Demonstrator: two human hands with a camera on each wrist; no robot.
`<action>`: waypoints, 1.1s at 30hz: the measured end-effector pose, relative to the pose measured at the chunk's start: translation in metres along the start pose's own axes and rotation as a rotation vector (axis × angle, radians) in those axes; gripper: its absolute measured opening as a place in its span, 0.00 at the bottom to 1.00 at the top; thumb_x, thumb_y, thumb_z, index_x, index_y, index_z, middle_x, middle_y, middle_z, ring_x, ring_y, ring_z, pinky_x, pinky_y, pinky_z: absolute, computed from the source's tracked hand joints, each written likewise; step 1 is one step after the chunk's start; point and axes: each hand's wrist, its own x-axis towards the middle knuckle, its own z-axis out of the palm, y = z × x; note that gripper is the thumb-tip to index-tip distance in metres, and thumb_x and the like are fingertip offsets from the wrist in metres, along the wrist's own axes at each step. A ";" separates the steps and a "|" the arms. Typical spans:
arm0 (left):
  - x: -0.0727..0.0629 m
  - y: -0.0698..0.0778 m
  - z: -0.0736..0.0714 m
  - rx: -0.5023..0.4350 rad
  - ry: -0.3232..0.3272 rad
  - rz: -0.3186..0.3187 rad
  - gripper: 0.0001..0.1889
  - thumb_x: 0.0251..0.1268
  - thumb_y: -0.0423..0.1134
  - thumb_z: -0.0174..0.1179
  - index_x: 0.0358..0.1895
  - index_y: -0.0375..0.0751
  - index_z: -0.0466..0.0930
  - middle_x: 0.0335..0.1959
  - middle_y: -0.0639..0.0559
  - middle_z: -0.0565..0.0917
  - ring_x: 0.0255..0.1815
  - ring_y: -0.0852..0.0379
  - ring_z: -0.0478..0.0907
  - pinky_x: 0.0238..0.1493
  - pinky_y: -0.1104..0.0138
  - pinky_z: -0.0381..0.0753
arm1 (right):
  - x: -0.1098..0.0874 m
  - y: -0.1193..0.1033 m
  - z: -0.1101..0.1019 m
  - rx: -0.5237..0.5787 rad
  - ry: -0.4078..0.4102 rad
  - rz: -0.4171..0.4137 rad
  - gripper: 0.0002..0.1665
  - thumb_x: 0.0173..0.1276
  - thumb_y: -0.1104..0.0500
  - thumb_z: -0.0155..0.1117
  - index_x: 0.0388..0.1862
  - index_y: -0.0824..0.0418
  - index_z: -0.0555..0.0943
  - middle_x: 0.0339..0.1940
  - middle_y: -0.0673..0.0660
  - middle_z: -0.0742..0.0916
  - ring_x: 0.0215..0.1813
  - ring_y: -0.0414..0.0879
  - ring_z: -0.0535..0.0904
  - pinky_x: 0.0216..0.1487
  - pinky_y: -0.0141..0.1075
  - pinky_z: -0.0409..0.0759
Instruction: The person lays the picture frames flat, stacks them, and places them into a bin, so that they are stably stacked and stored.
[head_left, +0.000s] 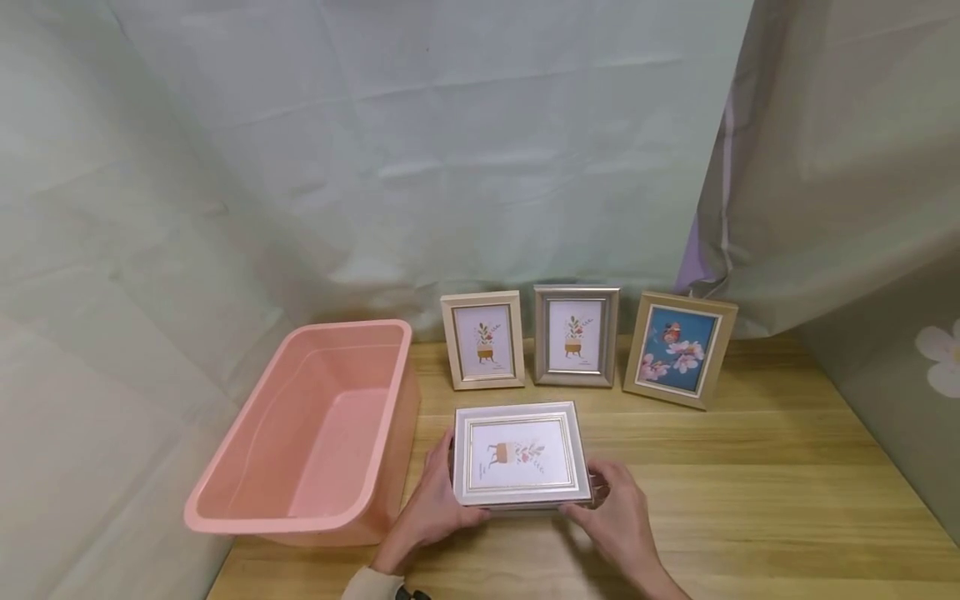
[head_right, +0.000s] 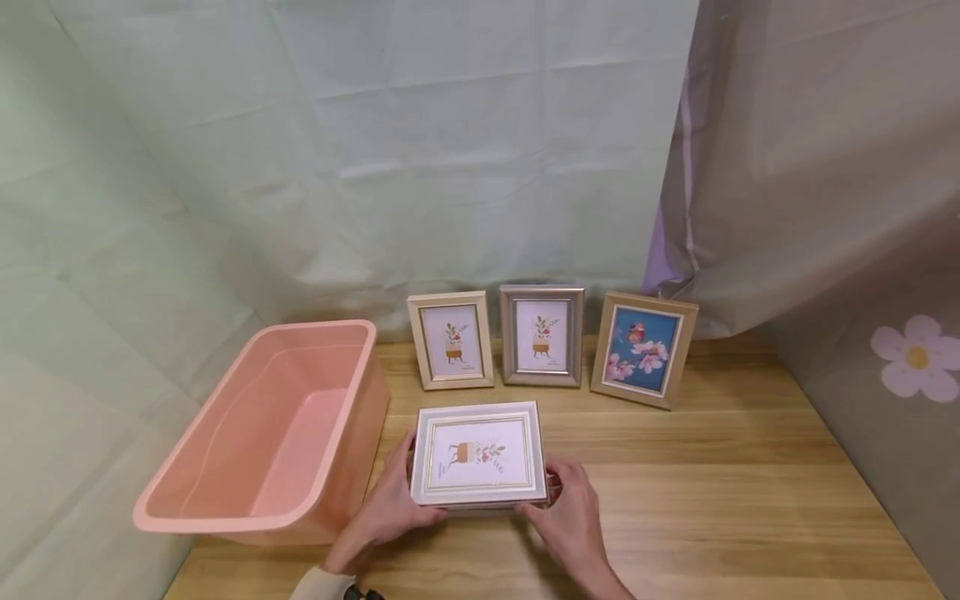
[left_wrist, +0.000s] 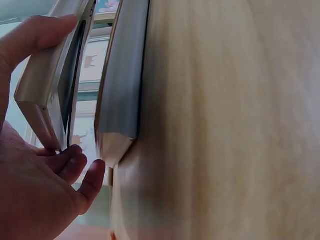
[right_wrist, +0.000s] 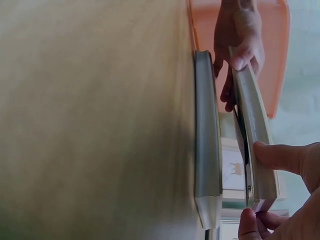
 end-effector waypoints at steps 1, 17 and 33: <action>0.000 -0.002 0.001 0.003 -0.005 0.000 0.78 0.26 0.45 0.90 0.88 0.32 0.50 0.83 0.31 0.66 0.83 0.33 0.61 0.83 0.35 0.63 | 0.000 0.001 0.001 -0.004 -0.005 0.009 0.40 0.40 0.66 0.93 0.56 0.69 0.86 0.47 0.60 0.88 0.44 0.44 0.83 0.43 0.28 0.83; 0.001 -0.005 0.000 0.043 -0.042 -0.043 0.78 0.26 0.41 0.90 0.87 0.29 0.49 0.83 0.29 0.66 0.82 0.33 0.63 0.83 0.36 0.65 | 0.002 0.008 0.009 -0.043 -0.055 0.041 0.42 0.42 0.62 0.94 0.57 0.72 0.86 0.47 0.62 0.87 0.43 0.44 0.82 0.41 0.29 0.79; 0.003 -0.007 0.000 0.069 -0.056 -0.062 0.77 0.27 0.40 0.90 0.87 0.30 0.49 0.84 0.28 0.64 0.85 0.30 0.62 0.84 0.36 0.64 | 0.005 0.009 0.013 -0.072 -0.046 0.022 0.40 0.41 0.63 0.93 0.55 0.72 0.87 0.46 0.61 0.88 0.44 0.45 0.81 0.42 0.31 0.79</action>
